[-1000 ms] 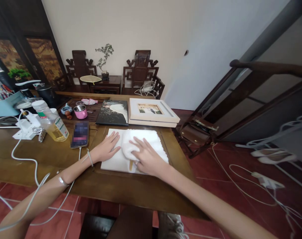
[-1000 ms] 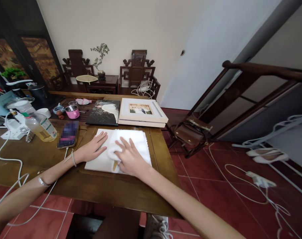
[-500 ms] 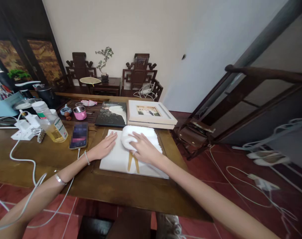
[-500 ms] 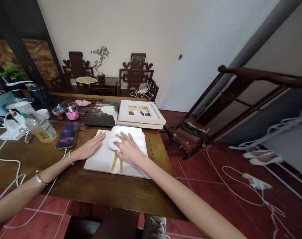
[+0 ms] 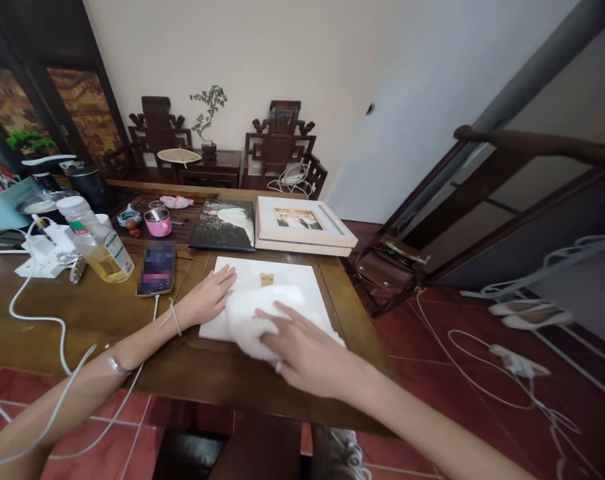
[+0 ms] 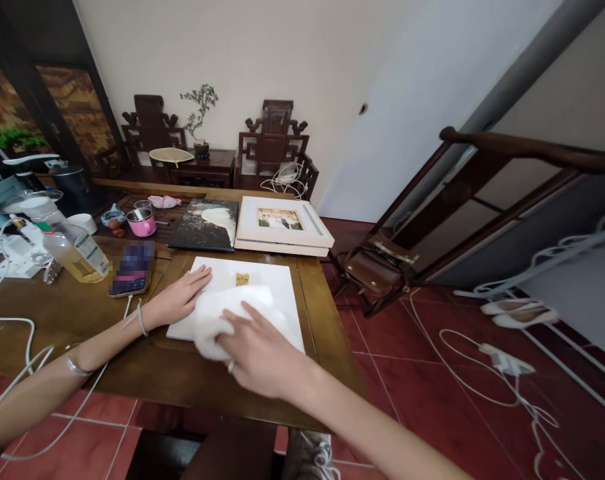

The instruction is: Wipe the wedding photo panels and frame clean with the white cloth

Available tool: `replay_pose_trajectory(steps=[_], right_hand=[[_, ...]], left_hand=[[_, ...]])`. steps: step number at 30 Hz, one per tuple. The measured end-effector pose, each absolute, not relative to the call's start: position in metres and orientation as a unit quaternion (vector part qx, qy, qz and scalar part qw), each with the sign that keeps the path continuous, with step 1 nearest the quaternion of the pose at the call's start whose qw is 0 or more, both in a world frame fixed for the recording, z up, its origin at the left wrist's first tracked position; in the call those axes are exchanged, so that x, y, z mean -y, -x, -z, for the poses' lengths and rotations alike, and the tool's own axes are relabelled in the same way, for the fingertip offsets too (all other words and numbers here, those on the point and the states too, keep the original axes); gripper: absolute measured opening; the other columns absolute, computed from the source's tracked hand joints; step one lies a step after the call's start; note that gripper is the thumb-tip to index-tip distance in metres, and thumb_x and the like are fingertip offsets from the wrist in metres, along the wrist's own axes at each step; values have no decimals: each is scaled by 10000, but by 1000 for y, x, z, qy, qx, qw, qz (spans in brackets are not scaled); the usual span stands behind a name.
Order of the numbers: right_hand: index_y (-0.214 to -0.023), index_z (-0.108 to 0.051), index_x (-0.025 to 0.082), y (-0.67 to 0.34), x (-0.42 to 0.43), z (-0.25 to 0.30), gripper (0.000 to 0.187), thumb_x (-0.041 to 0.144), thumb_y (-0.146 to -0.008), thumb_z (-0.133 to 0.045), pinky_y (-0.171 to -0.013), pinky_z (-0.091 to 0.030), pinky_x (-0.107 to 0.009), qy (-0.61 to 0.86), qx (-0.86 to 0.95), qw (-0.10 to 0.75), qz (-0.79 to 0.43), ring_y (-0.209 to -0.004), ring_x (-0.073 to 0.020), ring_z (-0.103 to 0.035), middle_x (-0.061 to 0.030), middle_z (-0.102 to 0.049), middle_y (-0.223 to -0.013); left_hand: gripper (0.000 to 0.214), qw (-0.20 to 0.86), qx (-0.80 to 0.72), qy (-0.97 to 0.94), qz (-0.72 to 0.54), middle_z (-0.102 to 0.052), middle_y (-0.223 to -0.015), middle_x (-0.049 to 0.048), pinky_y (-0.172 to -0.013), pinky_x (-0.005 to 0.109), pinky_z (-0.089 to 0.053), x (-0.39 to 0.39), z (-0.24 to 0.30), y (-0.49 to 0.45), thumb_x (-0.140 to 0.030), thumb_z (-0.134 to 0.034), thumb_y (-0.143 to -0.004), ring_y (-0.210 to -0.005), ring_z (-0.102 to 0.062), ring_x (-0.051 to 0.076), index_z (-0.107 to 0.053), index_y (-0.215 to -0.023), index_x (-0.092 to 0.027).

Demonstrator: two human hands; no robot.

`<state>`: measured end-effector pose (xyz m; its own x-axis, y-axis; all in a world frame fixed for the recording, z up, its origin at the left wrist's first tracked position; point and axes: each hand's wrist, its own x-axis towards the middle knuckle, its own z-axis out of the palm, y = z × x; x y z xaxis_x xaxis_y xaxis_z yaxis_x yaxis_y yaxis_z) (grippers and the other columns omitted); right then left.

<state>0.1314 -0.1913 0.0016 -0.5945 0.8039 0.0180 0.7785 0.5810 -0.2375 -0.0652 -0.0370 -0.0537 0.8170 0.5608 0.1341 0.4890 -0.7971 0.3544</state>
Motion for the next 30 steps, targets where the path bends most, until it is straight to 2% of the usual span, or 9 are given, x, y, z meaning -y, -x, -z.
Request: replay_pose_trajectory(steps=[4, 7, 9, 14, 19, 25, 27, 30], right_hand=[[-1007, -604, 114, -148, 150, -2, 221, 155, -824, -487, -1021, -317, -480, 514, 854, 79, -34, -1184, -298, -484, -197, -590, -1172], [-1017, -570, 119, -149, 112, 1, 258, 113, -766, -511, -842, -431, -411, 521, 849, 79, -26, -1021, -295, -552, -176, -608, -1075], [-1035, -547, 124, -142, 90, 4, 324, 70, -719, -505, -778, -431, -370, 514, 854, 76, -31, -954, -278, -559, -152, -614, -1026], [-1042, -529, 162, -122, 61, 9, 365, 40, -710, -440, -760, -392, -335, 489, 868, 76, -47, -895, -244, -552, -99, -623, -992], [-1004, -533, 161, -158, 71, 7, 359, 34, -689, -417, -674, -391, -304, 516, 852, 72, -56, -793, -233, -557, -81, -627, -874], [-877, -554, 147, -226, 116, 13, 308, 5, -652, -399, -726, -456, -365, 581, 809, 69, -44, -845, -271, -601, -104, -640, -826], [-857, -563, 149, -228, 142, 19, 341, -23, -622, -384, -817, -461, -421, 591, 803, 68, -36, -1014, -301, -580, -145, -650, -979], [-869, -594, 154, -212, 192, 23, 411, -44, -578, -382, -1013, -353, -518, 575, 815, 70, -37, -1306, -315, -360, -158, -486, -1347]], left_hand=[[483, 135, -282, -944, -108, -258, -1501, 152, -1129, 457, -193, 41, 56, 65, -321, -293, -957, -1406, -163, 239, -341, -1389, -110], [527, 146, -280, -942, -113, -235, -1512, 140, -1131, 475, -183, 43, 57, 65, -362, -315, -956, -1408, -153, 255, -263, -1429, -135], [535, 141, -271, -944, -123, -239, -1512, 135, -1130, 489, -188, 44, 57, 64, -369, -332, -953, -1404, -166, 272, -260, -1432, -143], [446, 110, -236, -953, -155, -409, -1401, 152, -1123, 466, -237, 45, 56, 64, -360, -358, -943, -1339, -310, 275, -444, -1316, -131], [540, 117, -269, -949, -119, -280, -1486, 166, -1137, 461, -195, 43, 60, 65, -385, -356, -943, -1394, -198, 272, -319, -1399, -98], [561, 140, -294, -939, -111, -239, -1506, 162, -1148, 453, -151, 45, 62, 65, -381, -345, -942, -1408, -153, 260, -276, -1417, -91], [563, 145, -298, -937, -111, -220, -1512, 165, -1149, 447, -143, 46, 61, 64, -357, -340, -940, -1411, -136, 255, -258, -1423, -81], [550, 150, -301, -935, -113, -191, -1524, 152, -1147, 461, -127, 47, 62, 62, -328, -327, -938, -1417, -104, 249, -241, -1430, -99]])
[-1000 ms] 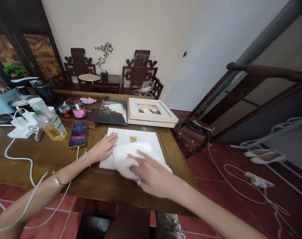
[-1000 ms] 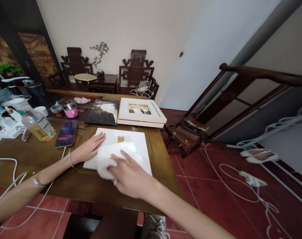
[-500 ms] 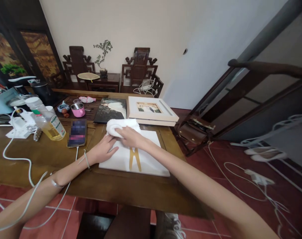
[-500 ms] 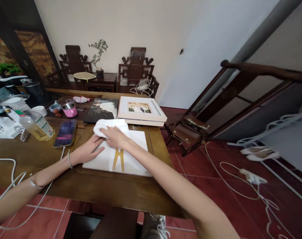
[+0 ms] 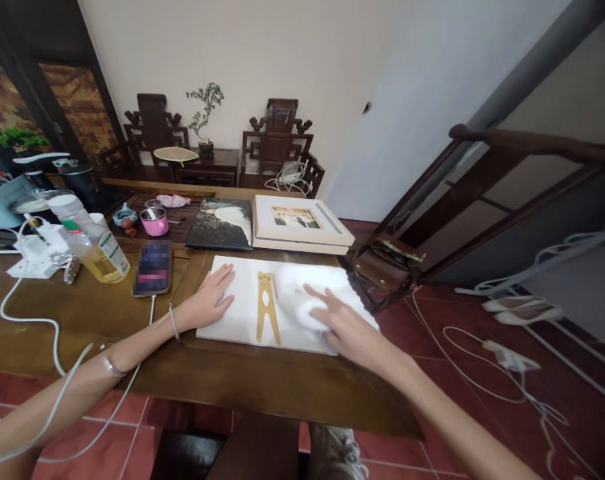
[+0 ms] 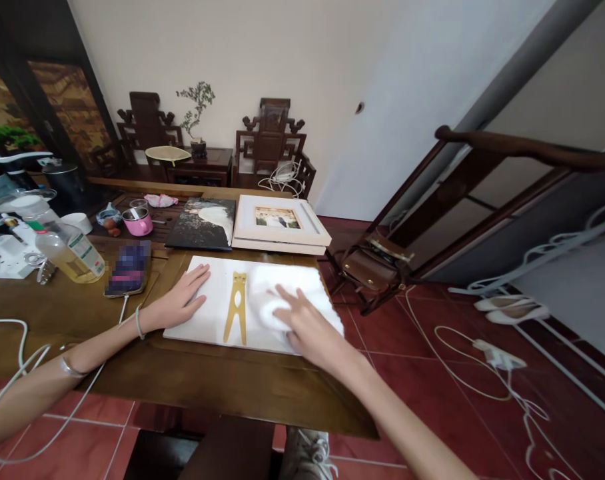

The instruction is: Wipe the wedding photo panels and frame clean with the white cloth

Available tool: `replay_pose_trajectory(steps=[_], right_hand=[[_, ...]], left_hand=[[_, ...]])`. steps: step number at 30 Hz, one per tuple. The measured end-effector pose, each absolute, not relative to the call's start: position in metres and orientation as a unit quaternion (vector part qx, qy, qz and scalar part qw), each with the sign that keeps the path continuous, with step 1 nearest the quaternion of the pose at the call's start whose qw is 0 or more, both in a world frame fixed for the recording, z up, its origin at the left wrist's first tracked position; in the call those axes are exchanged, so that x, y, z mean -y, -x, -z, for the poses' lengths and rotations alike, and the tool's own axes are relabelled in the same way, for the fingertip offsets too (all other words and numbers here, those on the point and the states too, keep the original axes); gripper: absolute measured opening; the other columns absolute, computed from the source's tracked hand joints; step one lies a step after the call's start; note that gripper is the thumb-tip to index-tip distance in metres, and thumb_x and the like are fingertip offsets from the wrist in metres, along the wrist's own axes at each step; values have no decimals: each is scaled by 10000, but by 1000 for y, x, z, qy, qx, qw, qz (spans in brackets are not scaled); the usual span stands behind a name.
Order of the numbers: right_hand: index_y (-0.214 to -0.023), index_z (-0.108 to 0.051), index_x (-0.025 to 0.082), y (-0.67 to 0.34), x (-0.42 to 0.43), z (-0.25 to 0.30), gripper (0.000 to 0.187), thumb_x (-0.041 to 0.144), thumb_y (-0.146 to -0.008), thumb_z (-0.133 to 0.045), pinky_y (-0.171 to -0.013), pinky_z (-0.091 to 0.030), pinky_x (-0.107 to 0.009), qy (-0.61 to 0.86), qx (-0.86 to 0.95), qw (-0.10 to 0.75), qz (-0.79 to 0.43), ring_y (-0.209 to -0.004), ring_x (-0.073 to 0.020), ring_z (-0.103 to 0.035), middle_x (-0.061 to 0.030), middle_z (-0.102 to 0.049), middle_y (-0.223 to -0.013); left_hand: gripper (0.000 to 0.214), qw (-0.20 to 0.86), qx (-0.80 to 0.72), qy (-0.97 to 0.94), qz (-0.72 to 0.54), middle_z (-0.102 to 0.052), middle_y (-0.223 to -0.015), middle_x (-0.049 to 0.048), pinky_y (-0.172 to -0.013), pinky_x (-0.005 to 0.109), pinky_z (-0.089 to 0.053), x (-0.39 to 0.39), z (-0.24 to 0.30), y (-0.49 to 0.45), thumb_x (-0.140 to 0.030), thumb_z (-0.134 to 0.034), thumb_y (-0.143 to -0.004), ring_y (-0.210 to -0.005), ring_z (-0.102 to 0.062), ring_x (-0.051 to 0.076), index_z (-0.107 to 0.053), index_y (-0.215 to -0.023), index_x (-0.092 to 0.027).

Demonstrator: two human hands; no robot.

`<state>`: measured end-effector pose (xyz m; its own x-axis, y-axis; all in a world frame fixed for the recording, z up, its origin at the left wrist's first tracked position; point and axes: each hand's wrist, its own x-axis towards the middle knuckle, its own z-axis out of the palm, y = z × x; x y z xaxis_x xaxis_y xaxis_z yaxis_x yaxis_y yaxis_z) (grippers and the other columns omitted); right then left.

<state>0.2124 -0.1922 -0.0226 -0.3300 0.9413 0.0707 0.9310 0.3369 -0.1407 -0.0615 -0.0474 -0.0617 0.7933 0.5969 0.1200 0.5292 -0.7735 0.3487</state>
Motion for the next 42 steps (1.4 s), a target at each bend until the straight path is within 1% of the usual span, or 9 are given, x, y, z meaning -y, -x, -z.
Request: replay_pose_trajectory(steps=[2, 5, 14, 17, 21, 28, 32, 37, 42], right_hand=[[-867, -622, 175, -199, 223, 18, 456, -45, -548, -382, -1079, -282, -527, 553, 828, 65, -68, -1362, -287, -265, -108, -427, -1414], [-861, -645, 193, -187, 247, 7, 483, -41, -526, -387, -1105, -258, -515, 538, 834, 51, -112, -1358, -265, -277, -83, -442, -1407], [-902, -617, 88, -219, 143, 28, 364, -46, -622, -427, -1074, -265, -525, 565, 820, 86, -35, -1342, -315, -297, -252, -436, -1368], [-927, -610, 81, -224, 124, 33, 376, -49, -635, -412, -1052, -282, -536, 569, 817, 89, -23, -1336, -315, -311, -264, -450, -1350], [-906, -609, 115, -214, 152, 25, 396, -52, -614, -401, -1030, -318, -542, 570, 816, 85, -43, -1331, -312, -323, -226, -455, -1361], [-904, -641, 232, -190, 247, -11, 487, -49, -604, -380, -1055, -358, -431, 545, 824, 53, -144, -1265, -245, -442, -72, -575, -1277], [-955, -628, 222, -196, 237, -7, 510, -45, -599, -378, -1035, -384, -423, 551, 822, 56, -132, -1280, -248, -422, -72, -576, -1276], [-939, -606, 134, -215, 159, 21, 321, 6, -695, -443, -1026, -348, -511, 566, 818, 81, -61, -1334, -304, -321, -181, -486, -1350], [-917, -615, 116, -219, 123, 41, 179, 118, -804, -477, -1051, -255, -582, 566, 815, 125, 4, -1355, -346, -254, -194, -447, -1381]], left_hand=[[539, 150, -303, -934, -114, -197, -1523, 145, -1144, 482, -115, 48, 62, 60, -326, -313, -943, -1417, -103, 249, -237, -1432, -112], [543, 148, -305, -934, -108, -215, -1516, 156, -1143, 497, -106, 48, 63, 59, -346, -296, -951, -1412, -130, 254, -234, -1432, -102], [555, 137, -295, -940, -100, -209, -1519, 150, -1145, 486, -116, 46, 62, 62, -375, -287, -956, -1410, -138, 260, -224, -1440, -109], [561, 136, -298, -940, -95, -205, -1519, 152, -1145, 485, -115, 46, 62, 62, -378, -292, -955, -1412, -131, 260, -226, -1439, -103], [566, 139, -301, -939, -91, -196, -1521, 160, -1145, 487, -108, 47, 62, 61, -370, -283, -955, -1414, -120, 253, -218, -1438, -82], [553, 142, -297, -939, -98, -214, -1515, 163, -1141, 494, -118, 48, 60, 60, -371, -290, -952, -1411, -139, 258, -234, -1434, -105], [560, 138, -296, -941, -94, -211, -1515, 166, -1142, 492, -115, 47, 60, 61, -374, -287, -952, -1412, -129, 262, -236, -1433, -91], [555, 137, -297, -940, -95, -208, -1518, 157, -1138, 503, -122, 47, 61, 61, -377, -286, -953, -1411, -132, 263, -233, -1435, -107], [554, 139, -302, -939, -86, -202, -1521, 148, -1145, 481, -115, 47, 60, 61, -372, -289, -953, -1414, -124, 252, -233, -1436, -106]])
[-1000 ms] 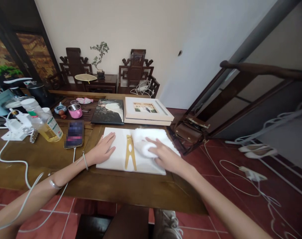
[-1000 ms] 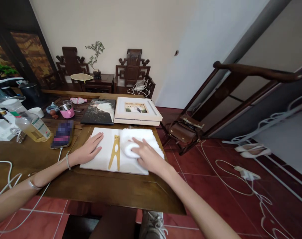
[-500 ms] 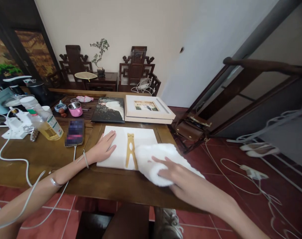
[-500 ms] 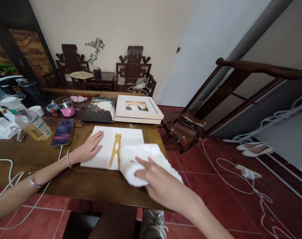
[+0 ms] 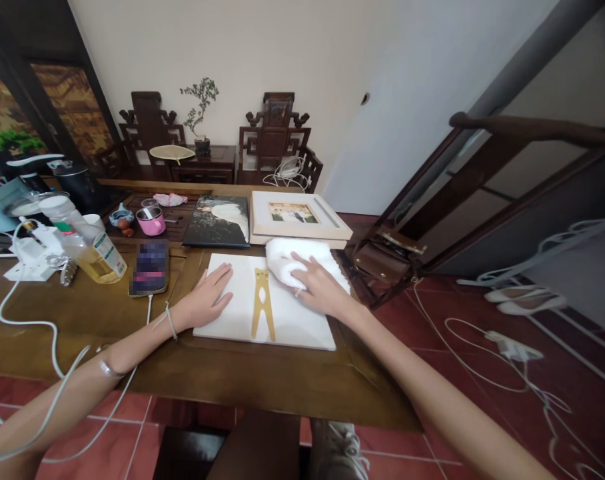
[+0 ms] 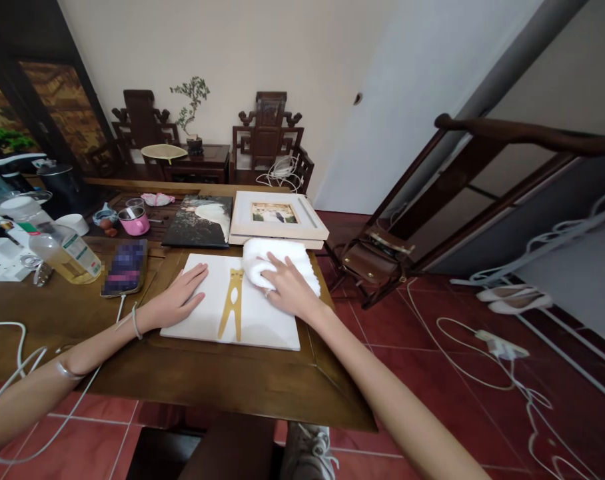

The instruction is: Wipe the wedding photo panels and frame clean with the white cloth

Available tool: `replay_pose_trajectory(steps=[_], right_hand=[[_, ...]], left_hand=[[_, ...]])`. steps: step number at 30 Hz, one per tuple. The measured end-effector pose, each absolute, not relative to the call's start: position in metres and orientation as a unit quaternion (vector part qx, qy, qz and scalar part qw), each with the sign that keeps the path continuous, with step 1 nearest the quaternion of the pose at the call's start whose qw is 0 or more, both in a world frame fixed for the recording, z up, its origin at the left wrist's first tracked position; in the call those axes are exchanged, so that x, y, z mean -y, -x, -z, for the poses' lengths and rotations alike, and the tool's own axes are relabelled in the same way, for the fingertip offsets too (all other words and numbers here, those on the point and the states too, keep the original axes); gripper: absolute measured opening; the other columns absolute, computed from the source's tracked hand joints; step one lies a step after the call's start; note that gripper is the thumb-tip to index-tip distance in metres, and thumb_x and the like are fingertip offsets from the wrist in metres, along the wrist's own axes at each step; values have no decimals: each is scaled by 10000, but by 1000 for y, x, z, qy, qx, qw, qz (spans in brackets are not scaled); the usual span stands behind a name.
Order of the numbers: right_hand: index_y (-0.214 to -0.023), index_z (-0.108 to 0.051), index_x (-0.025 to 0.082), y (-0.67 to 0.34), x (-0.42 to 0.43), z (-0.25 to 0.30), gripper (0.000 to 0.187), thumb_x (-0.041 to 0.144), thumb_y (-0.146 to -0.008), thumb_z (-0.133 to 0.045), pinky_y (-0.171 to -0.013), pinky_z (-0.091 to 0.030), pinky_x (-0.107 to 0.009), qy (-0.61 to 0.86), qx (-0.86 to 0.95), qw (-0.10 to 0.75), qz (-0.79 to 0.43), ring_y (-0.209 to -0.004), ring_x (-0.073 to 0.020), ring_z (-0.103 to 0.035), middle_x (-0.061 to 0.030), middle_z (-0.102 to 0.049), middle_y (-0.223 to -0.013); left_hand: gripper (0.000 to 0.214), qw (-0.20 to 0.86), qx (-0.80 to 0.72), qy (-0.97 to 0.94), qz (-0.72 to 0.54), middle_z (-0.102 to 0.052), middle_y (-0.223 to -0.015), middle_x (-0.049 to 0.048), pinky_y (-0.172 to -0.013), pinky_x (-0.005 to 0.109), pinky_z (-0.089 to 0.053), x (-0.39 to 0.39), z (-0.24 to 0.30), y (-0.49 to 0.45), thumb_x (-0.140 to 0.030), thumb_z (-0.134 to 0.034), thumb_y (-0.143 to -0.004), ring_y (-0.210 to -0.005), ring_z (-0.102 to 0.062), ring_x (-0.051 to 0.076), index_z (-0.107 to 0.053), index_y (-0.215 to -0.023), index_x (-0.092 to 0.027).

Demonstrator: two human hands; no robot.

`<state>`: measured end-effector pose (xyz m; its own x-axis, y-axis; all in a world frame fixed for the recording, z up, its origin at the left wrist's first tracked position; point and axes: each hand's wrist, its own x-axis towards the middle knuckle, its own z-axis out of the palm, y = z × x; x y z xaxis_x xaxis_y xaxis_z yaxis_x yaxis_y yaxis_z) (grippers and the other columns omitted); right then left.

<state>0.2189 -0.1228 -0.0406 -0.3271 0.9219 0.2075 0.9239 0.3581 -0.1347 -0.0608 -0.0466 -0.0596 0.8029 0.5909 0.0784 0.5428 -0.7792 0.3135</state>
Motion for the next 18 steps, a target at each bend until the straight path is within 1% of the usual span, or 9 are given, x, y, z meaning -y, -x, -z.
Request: replay_pose_trajectory(steps=[3, 7, 10, 12, 15, 18], right_hand=[[-914, -615, 120, -210, 149, 36, 236, 57, -740, -469, -1077, -232, -571, 565, 818, 106, -16, -1357, -331, -255, -186, -450, -1381], [-835, -620, 187, -193, 216, 9, 315, 4, -651, -444, -1089, -279, -525, 566, 817, 70, -88, -1365, -294, -248, -100, -426, -1416], [-864, -627, 237, -185, 254, -10, 379, 5, -619, -455, -1065, -348, -492, 544, 824, 44, -149, -1332, -296, -323, -50, -434, -1413], [-876, -624, 247, -185, 259, -13, 398, 0, -615, -453, -1054, -369, -473, 544, 822, 34, -166, -1311, -291, -364, -37, -447, -1403], [-877, -615, 213, -193, 236, -5, 375, -9, -636, -432, -1060, -349, -471, 558, 816, 38, -147, -1319, -280, -354, -71, -468, -1388], [-889, -611, 160, -206, 188, 13, 260, 36, -737, -440, -1056, -322, -515, 563, 818, 70, -94, -1351, -295, -286, -155, -466, -1376]], left_hand=[[561, 141, -302, -939, -87, -200, -1521, 151, -1147, 475, -112, 46, 60, 61, -375, -290, -951, -1414, -123, 255, -237, -1434, -94], [557, 143, -297, -939, -93, -205, -1520, 148, -1147, 478, -110, 46, 61, 61, -374, -293, -951, -1412, -132, 256, -235, -1435, -106], [551, 144, -292, -940, -104, -209, -1521, 140, -1145, 474, -125, 46, 61, 61, -382, -297, -950, -1410, -145, 253, -235, -1436, -129], [552, 143, -292, -940, -104, -208, -1521, 142, -1145, 474, -124, 46, 62, 61, -383, -297, -951, -1411, -143, 253, -236, -1436, -127], [552, 141, -295, -940, -99, -213, -1518, 148, -1145, 480, -119, 46, 61, 61, -375, -300, -950, -1412, -136, 253, -237, -1436, -120], [553, 138, -298, -940, -94, -212, -1517, 153, -1143, 488, -121, 47, 60, 61, -368, -300, -950, -1412, -133, 257, -237, -1435, -112]])
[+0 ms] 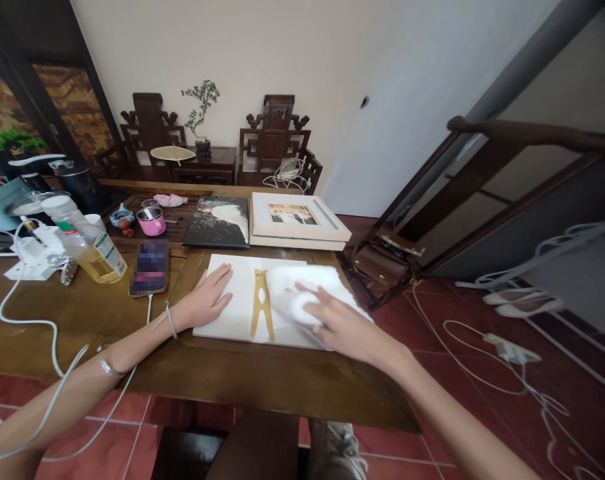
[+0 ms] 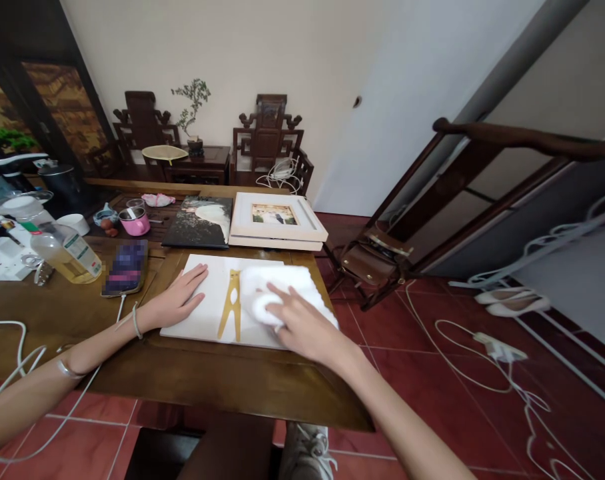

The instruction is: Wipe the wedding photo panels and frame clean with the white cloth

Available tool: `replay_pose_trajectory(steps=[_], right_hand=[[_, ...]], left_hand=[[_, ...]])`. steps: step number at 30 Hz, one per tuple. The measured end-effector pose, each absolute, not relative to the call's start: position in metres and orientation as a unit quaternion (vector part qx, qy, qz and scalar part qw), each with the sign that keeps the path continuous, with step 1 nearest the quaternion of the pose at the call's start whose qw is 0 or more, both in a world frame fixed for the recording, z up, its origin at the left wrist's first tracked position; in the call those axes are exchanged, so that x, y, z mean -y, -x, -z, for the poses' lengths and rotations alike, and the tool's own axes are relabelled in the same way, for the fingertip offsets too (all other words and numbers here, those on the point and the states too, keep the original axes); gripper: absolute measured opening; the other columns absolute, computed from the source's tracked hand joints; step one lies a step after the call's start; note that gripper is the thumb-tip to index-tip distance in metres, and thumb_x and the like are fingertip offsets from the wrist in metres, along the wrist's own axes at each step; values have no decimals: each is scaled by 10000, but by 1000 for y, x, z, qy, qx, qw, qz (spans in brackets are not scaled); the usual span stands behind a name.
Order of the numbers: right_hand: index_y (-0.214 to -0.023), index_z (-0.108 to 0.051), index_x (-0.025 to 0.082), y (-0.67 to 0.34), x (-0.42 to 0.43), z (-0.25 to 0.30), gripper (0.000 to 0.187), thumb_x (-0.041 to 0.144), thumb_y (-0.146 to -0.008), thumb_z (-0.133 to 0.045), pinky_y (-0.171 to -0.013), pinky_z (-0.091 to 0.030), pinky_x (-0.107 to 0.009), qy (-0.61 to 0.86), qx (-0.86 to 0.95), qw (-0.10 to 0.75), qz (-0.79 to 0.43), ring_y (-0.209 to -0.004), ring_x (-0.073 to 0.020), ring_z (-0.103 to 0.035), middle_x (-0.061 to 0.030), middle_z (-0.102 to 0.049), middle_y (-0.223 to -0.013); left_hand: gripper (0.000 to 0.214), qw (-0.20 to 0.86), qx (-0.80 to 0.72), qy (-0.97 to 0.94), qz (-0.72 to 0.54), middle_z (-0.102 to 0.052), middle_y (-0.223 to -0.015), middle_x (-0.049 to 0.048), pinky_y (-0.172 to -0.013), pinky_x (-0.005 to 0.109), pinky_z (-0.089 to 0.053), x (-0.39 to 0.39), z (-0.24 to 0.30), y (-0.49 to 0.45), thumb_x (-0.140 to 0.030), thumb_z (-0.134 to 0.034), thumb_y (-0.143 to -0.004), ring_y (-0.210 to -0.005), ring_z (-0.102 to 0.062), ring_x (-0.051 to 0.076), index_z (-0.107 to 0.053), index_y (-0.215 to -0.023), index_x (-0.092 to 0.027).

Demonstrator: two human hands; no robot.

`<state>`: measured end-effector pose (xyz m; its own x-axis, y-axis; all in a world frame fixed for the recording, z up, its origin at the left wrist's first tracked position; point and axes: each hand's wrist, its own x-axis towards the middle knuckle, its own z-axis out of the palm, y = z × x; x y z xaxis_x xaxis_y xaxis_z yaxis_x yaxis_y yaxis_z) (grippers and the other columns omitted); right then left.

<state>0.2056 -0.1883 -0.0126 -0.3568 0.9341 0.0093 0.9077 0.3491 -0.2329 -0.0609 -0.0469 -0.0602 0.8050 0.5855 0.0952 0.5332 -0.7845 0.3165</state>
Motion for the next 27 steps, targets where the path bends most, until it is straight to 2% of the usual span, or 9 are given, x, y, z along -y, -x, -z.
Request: replay_pose_trajectory(steps=[3, 6, 8, 11, 15, 20, 27], right_hand=[[-891, -611, 139, -216, 143, 30, 155, 164, -849, -464, -1050, -283, -572, 563, 818, 113, -46, -1366, -325, -234, -179, -422, -1404], [-878, -617, 131, -220, 121, 40, 168, 235, -870, -484, -1045, -243, -615, 569, 812, 129, -17, -1379, -353, -161, -174, -375, -1436], [-882, -616, 127, -217, 127, 41, 146, 163, -836, -482, -1058, -224, -608, 568, 815, 119, -13, -1382, -343, -157, -176, -394, -1425], [-898, -611, 121, -206, 162, 29, 230, 49, -747, -453, -1088, -202, -574, 565, 820, 88, -40, -1385, -321, -164, -181, -400, -1419], [-899, -615, 148, -187, 229, -5, 309, 21, -690, -425, -1097, -251, -511, 573, 807, 31, -138, -1383, -292, -187, -140, -351, -1457], [-985, -617, 182, -186, 250, -22, 324, 64, -753, -424, -1085, -293, -450, 565, 797, 7, -211, -1357, -272, -281, -97, -462, -1392], [-957, -593, 147, -204, 143, 14, 222, 179, -882, -387, -1047, -286, -499, 597, 792, 84, -95, -1343, -298, -300, -150, -610, -1168]], left_hand=[[558, 140, -298, -939, -94, -209, -1519, 151, -1144, 483, -123, 47, 60, 61, -377, -298, -950, -1412, -131, 257, -237, -1435, -108], [556, 143, -295, -940, -100, -214, -1519, 144, -1148, 462, -129, 47, 59, 62, -384, -300, -952, -1411, -140, 248, -235, -1436, -118], [555, 143, -295, -940, -98, -215, -1519, 143, -1150, 457, -125, 47, 59, 62, -382, -302, -952, -1411, -140, 245, -236, -1436, -119], [563, 141, -298, -940, -90, -203, -1520, 155, -1150, 461, -112, 47, 59, 62, -371, -298, -952, -1414, -125, 247, -231, -1436, -93], [564, 140, -299, -940, -81, -187, -1523, 159, -1147, 468, -107, 47, 59, 61, -358, -290, -953, -1415, -117, 246, -221, -1437, -77], [556, 140, -300, -940, -85, -194, -1522, 154, -1144, 476, -112, 47, 60, 61, -359, -291, -951, -1414, -121, 248, -228, -1436, -94], [554, 145, -298, -939, -94, -202, -1523, 139, -1144, 473, -111, 47, 59, 62, -390, -290, -954, -1415, -123, 245, -229, -1439, -127]])
